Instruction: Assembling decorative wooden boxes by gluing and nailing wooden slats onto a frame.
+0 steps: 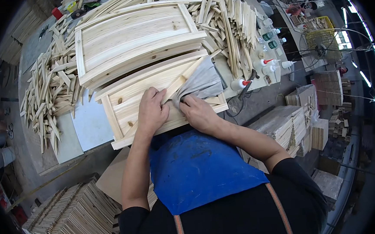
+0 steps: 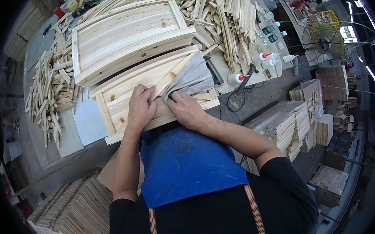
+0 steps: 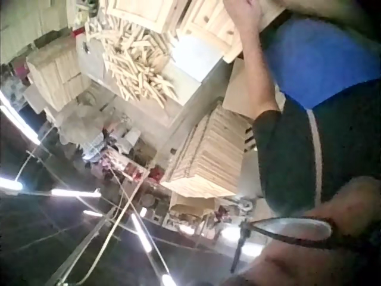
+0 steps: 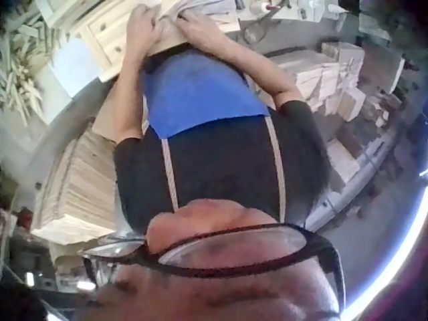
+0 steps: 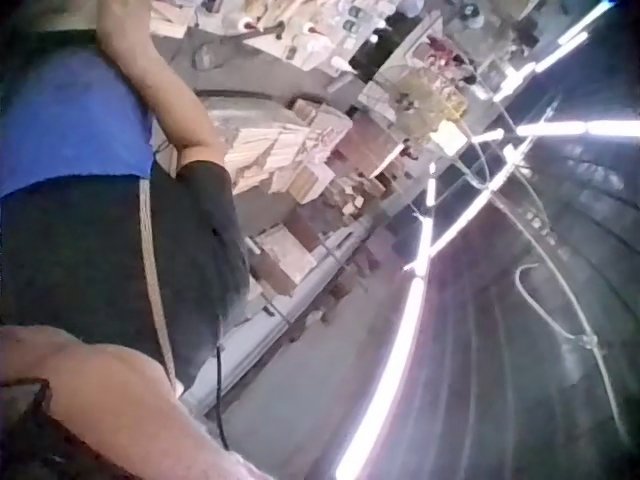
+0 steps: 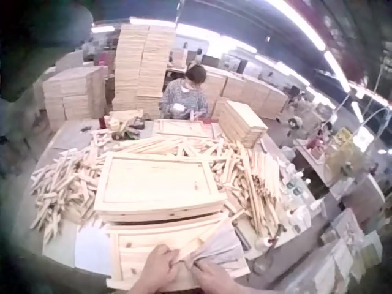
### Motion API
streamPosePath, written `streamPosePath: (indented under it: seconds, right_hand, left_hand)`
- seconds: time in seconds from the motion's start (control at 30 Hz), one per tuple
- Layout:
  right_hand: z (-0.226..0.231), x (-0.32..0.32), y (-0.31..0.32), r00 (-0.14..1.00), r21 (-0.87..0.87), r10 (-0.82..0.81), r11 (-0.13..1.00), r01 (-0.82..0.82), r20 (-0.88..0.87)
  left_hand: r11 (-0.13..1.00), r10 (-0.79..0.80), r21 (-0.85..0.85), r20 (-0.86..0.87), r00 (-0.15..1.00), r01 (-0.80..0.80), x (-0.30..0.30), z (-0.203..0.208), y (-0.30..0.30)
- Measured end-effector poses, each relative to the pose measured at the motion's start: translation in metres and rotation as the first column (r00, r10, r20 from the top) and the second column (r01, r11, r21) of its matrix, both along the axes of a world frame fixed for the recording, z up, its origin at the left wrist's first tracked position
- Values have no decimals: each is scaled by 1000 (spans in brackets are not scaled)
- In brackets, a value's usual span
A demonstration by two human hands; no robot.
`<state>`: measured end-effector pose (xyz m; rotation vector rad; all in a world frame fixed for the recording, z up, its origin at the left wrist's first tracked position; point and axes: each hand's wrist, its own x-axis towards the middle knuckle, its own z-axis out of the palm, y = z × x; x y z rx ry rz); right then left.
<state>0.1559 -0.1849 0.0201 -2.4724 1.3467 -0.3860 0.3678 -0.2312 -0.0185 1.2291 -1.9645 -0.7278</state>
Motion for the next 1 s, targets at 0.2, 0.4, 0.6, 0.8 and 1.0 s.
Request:
streamPosePath:
  seconds: [0.2,0.4,0.6,0.8,1.0]
  right_hand:
    - [8,-24,20,979,-11,-64,998,64,-193]
    - [11,-49,7,952,309,-305,903,298,-27]
    - [52,-127,-65,-200,929,-912,370,-28,357]
    - [123,-193,-218,-463,604,-498,790,106,733]
    - [116,-210,-275,168,499,-582,787,363,796]
  left_hand:
    - [1000,24,4,36,999,-24,-3,3,2]
    - [999,21,-36,72,997,-18,-11,6,1]
    - [997,73,5,134,988,-74,-12,11,6]
    - [990,113,60,205,972,-127,-27,11,3]
    - [988,121,67,214,969,-139,-32,18,12]
